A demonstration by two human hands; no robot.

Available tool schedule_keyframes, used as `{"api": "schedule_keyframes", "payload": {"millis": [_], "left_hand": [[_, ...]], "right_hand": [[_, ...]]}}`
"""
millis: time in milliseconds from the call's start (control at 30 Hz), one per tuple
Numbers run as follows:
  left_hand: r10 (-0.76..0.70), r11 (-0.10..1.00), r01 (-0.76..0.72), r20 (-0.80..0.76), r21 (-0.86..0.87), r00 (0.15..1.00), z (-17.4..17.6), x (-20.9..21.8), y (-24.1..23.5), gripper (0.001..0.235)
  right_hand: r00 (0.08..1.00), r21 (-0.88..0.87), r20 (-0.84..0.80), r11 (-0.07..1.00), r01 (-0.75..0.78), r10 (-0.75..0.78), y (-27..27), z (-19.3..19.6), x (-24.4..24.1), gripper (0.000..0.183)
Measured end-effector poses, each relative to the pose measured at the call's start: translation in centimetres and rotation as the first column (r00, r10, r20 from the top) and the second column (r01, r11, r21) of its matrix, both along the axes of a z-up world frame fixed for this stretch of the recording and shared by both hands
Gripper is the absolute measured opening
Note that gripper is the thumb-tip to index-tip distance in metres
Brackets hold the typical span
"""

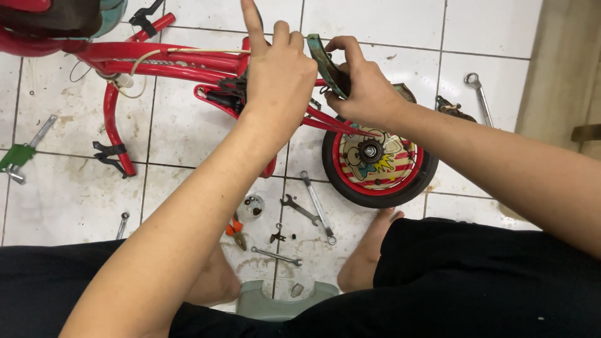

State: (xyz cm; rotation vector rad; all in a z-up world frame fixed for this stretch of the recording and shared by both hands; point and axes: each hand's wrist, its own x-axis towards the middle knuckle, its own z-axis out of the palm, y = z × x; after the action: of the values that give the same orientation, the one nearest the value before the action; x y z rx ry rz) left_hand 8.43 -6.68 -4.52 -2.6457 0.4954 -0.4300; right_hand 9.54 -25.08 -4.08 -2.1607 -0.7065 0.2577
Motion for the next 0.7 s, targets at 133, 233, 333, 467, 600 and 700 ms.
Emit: {"api": "schedule_keyframes", "payload": {"millis": [133,233,333,467,600,700], "left_hand": [[-0.005,1.0,0.006,-0.066,0.028,0.998,0.8,0.5,0.1,0.017],[-0.009,1.0,0.01,-0.055,0.015,0.998,1.1,1.0,-0.1,0.014],[0.003,0.999,0.001,-0.101,0.041,0.995,1.9,1.6,0.0,0.014],[0.003,1.0,0.0,-0.102,0.029,0.995,1.2,1.8,0.1,0.014],[0.009,0.999,-0.003,-0.118,0.046,0.993,1.2,1.9,-0.1,0.017],[-0.014,0.998,0.022,-0.126,0.063,0.992,1.8,1.9,0.2,0.014]], "right_hand": [[1.0,-0.001,0.014,1.0,0.019,-0.019,-0.1,-0.4,0.0,0.072],[0.997,-0.004,0.08,1.0,-0.007,0.008,-0.4,-1.0,-0.3,0.069],[0.995,0.004,0.096,1.0,0.012,-0.013,-0.1,-0.6,-0.1,0.066],[0.995,-0.002,0.093,1.0,0.029,-0.028,0.1,-0.8,-0.2,0.068],[0.989,-0.034,0.144,0.999,0.038,-0.033,-0.1,-1.2,0.0,0.072],[0.978,-0.069,0.204,0.996,0.05,-0.035,-0.2,-1.7,0.1,0.074]]}}
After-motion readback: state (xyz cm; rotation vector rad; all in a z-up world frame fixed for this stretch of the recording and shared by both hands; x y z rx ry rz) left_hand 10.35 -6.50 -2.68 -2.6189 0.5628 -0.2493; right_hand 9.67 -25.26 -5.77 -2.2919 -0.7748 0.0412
